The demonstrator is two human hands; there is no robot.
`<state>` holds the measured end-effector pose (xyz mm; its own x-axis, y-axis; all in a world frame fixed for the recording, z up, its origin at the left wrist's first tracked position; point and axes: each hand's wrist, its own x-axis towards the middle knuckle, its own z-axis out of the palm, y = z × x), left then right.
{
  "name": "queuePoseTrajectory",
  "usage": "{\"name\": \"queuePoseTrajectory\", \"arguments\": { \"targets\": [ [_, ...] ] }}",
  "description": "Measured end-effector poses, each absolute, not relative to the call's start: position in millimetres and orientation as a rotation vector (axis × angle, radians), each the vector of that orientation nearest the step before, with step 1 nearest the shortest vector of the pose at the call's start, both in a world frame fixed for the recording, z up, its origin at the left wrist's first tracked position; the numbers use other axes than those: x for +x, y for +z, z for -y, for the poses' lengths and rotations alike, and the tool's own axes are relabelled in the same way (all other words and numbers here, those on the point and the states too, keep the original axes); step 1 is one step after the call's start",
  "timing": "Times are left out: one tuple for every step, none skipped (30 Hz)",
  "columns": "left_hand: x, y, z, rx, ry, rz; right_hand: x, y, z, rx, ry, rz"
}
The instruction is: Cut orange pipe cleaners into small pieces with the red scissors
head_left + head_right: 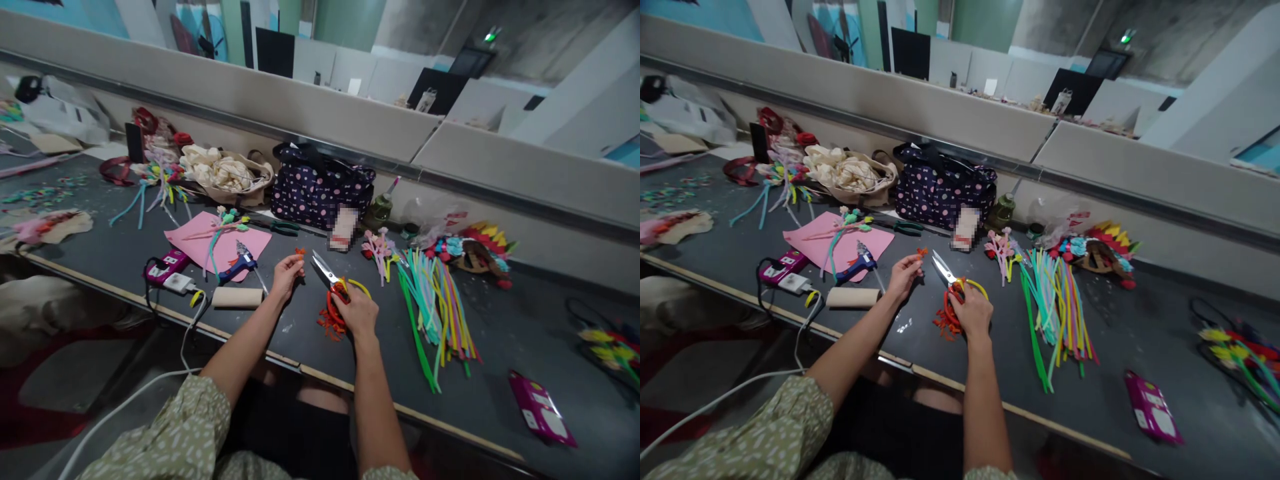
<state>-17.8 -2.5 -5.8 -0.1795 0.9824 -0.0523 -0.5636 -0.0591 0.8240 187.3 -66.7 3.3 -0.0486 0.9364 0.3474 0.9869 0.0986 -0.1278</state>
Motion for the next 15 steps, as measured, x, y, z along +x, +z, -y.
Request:
{"name": "queuePoseTrajectory", "arguments": {
  "targets": [
    [-17, -6, 3, 0.677, 1.571, -0.873, 187, 2, 66, -1.879, -0.214, 2.036],
    [-17, -6, 3, 0.693, 1.569, -0.873, 187, 1, 66, -1.868, -0.220, 2.029],
    [-17, -6, 4, 0.706, 1.564, -0.870, 188, -1, 66, -1.858, -0.223, 2.022],
    [-17, -6, 4, 0.716, 1.557, -0.866, 188, -2, 66, -1.848, -0.224, 2.013],
    [-17, -7, 4, 0.722, 1.546, -0.860, 188, -4, 65, -1.834, -0.224, 2.002],
    [-17, -6, 5, 0.726, 1.528, -0.852, 188, -5, 65, -1.816, -0.226, 1.989],
    [-17, -6, 5, 0.726, 1.505, -0.842, 188, -7, 64, -1.795, -0.226, 1.978],
    [-18, -6, 4, 0.722, 1.482, -0.830, 188, -8, 64, -1.774, -0.226, 1.972],
    [-18, -6, 4, 0.713, 1.459, -0.816, 188, -9, 64, -1.757, -0.223, 1.970],
    [-18, -6, 4, 0.701, 1.440, -0.803, 188, -10, 64, -1.745, -0.216, 1.974],
    [-19, -5, 3, 0.688, 1.427, -0.791, 188, -10, 64, -1.741, -0.209, 1.983],
    [-19, -5, 2, 0.672, 1.425, -0.782, 188, -10, 64, -1.743, -0.200, 1.994],
    [-19, -5, 2, 0.656, 1.432, -0.773, 188, -10, 64, -1.750, -0.191, 2.005],
    [-20, -5, 1, 0.639, 1.448, -0.766, 188, -10, 64, -1.759, -0.183, 2.012],
    [-20, -5, 0, 0.624, 1.469, -0.760, 188, -10, 65, -1.767, -0.177, 2.014]
  ]
}}
